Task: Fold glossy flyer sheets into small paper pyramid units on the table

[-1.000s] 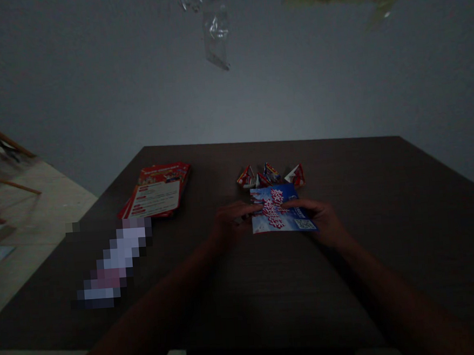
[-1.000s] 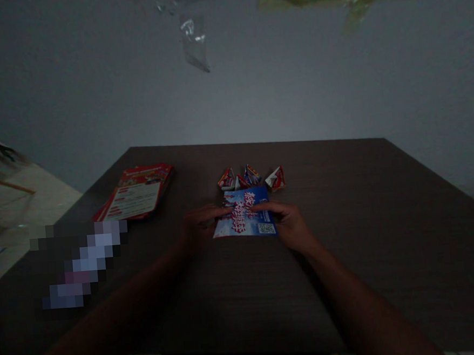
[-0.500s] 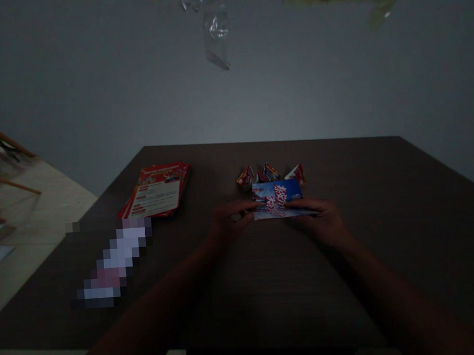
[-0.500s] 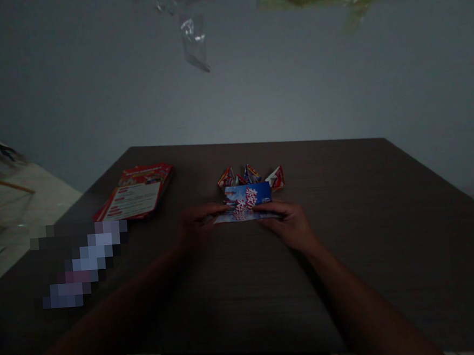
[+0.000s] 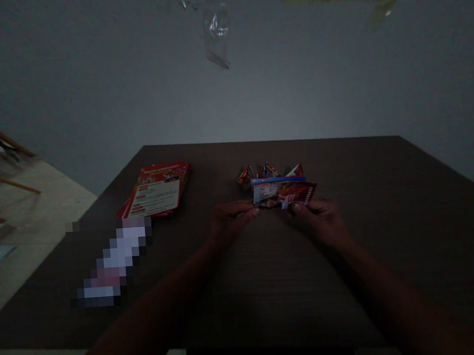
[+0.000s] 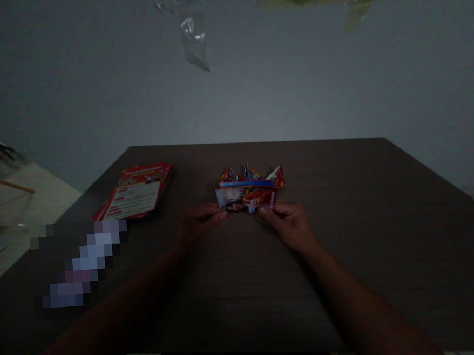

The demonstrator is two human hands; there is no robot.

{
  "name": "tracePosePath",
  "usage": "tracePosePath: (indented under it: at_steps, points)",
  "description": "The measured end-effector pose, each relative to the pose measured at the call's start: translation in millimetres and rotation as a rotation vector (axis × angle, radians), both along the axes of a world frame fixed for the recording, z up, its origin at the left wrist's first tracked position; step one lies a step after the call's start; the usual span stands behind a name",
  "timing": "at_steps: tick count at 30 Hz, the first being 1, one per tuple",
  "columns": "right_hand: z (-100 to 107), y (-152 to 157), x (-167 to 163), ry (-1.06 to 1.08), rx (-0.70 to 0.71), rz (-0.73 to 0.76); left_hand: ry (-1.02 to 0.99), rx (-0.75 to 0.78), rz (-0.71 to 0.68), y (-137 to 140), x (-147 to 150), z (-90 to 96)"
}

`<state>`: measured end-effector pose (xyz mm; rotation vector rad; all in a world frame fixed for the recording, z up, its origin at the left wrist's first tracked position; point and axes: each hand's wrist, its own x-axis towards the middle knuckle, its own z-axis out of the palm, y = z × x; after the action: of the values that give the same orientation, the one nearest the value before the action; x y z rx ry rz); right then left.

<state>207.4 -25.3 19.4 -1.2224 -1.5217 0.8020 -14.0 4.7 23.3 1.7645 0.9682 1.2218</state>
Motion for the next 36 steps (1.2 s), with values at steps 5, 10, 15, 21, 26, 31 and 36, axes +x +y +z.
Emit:
tracePosePath:
  at_steps: [5,10,15,21,26,31,36]
  points:
    - [1.8,-1.1,-3.2,0.046,0.003,-0.012,-0.068,-0.061,-0.021,-0.9,2.6,-1.7]
    - [3.0,-1.4,-3.1,0.064,-0.018,-0.005,-0.061,-0.052,0.001,-3.0,4.4,-3.0]
    - [1.7,-0.7,-2.0,0.194,-0.123,0.039,-0.045,0.067,-0.01,-3.0,2.3,-12.0]
    - [0.2,3.0,-4.2,0.559,-0.369,0.18,0.055,0.439,0.086,8.4,-5.9,-14.2]
    - [3.2,6.0,-4.4,0.772,-0.605,0.256,0.089,0.563,0.005,14.8,-12.3,-0.1]
    - [1.7,6.6,0.9,0.77,-0.835,0.381,-0.024,0.332,-0.239,16.2,-14.3,1.6]
    - [-5.5,6.1,3.5,0.834,-0.993,0.462,-0.068,0.253,-0.323,11.9,-13.5,10.0]
